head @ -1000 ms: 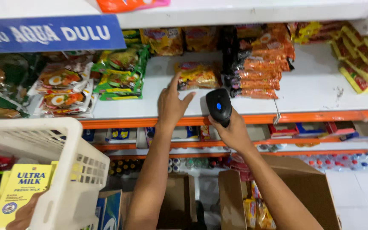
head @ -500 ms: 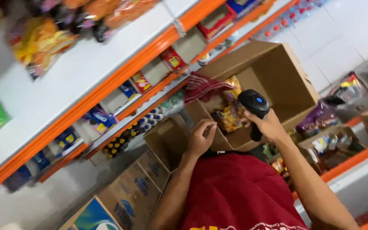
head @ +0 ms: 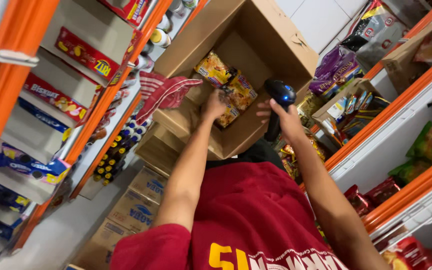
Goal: The person scans individual instant noodle packets with a handheld barcode scanner and places them into a cardboard box on the floor.
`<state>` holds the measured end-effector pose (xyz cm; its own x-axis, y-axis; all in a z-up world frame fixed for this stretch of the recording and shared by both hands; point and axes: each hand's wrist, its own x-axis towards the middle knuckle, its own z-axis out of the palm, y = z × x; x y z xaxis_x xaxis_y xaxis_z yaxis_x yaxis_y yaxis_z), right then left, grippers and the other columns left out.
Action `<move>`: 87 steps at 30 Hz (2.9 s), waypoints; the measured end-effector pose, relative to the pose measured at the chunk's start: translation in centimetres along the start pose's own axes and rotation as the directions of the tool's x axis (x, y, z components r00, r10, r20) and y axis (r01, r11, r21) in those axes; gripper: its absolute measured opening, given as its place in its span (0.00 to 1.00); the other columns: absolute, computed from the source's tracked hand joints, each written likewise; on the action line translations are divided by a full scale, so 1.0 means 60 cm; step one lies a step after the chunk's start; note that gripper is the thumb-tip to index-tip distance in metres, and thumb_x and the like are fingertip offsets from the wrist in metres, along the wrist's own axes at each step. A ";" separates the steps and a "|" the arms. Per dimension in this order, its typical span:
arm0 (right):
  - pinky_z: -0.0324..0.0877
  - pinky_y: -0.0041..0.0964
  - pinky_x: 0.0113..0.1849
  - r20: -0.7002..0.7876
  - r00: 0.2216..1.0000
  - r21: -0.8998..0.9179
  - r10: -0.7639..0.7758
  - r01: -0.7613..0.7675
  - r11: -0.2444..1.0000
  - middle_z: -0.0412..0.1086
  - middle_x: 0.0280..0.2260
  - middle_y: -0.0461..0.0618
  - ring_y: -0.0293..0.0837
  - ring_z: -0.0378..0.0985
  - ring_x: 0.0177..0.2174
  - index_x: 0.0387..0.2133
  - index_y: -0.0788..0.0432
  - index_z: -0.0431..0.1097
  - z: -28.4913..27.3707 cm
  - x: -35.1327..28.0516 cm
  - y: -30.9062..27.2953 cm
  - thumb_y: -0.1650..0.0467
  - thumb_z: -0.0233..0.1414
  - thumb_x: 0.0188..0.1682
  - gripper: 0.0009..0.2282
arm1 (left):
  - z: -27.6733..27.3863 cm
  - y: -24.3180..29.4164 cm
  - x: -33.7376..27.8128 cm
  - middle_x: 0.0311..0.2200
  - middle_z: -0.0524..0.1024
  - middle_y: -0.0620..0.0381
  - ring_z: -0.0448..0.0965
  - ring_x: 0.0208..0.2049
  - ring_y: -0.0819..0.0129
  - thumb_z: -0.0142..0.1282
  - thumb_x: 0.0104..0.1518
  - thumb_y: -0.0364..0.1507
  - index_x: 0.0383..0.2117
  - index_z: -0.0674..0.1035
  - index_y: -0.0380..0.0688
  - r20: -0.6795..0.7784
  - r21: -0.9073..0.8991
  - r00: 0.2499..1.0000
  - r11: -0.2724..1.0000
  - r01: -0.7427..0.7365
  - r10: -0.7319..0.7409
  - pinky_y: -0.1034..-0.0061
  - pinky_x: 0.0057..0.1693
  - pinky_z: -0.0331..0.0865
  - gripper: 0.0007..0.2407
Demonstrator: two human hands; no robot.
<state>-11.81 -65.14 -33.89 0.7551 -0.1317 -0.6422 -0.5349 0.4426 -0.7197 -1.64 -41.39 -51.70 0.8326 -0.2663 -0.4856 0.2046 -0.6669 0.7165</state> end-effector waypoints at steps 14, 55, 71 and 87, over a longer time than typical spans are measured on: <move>0.76 0.41 0.35 0.039 0.990 -0.034 0.137 -0.135 0.990 0.76 0.47 0.64 0.54 0.83 0.43 0.50 0.68 0.65 -0.004 0.012 -0.029 0.63 0.51 0.55 0.19 | 0.081 -0.029 0.091 0.41 0.80 0.44 0.80 0.44 0.45 0.59 0.56 0.33 0.39 0.80 0.46 -0.255 0.051 0.942 0.970 0.239 -0.219 0.55 0.50 0.73 0.09; 0.75 0.48 0.48 0.358 0.931 0.324 -0.076 -0.047 0.945 0.74 0.49 0.54 0.48 0.79 0.46 0.55 0.60 0.67 0.185 -0.100 -0.160 0.64 0.65 0.44 0.26 | -0.323 0.320 -0.356 0.45 0.80 0.54 0.83 0.38 0.69 0.59 0.62 0.30 0.61 0.71 0.41 -0.133 -0.968 0.979 0.190 -0.162 0.154 0.68 0.37 0.83 0.21; 0.73 0.35 0.46 0.136 0.808 0.279 -0.574 0.524 0.804 0.68 0.38 0.45 0.39 0.74 0.40 0.46 0.58 0.65 0.287 -0.183 -0.206 0.83 0.63 0.43 0.20 | -0.376 0.380 -0.403 0.45 0.80 0.49 0.84 0.43 0.61 0.58 0.62 0.29 0.56 0.71 0.39 -0.415 -0.903 0.910 -0.135 -0.408 0.024 0.64 0.47 0.83 0.18; 0.75 0.34 0.36 0.218 0.797 0.003 -0.563 0.577 0.817 0.67 0.37 0.41 0.36 0.74 0.35 0.46 0.60 0.65 0.333 -0.240 -0.270 0.80 0.65 0.39 0.22 | -0.408 0.406 -0.420 0.47 0.80 0.50 0.82 0.46 0.67 0.58 0.65 0.25 0.50 0.77 0.32 -0.311 -0.949 0.929 -0.015 -0.314 0.200 0.72 0.52 0.80 0.11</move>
<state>-6.44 -52.70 -7.70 0.9858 -0.1609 -0.0489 -0.0004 0.2887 -0.9574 -5.06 -33.90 -9.76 0.9745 -0.1646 -0.1526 0.2240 0.7542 0.6173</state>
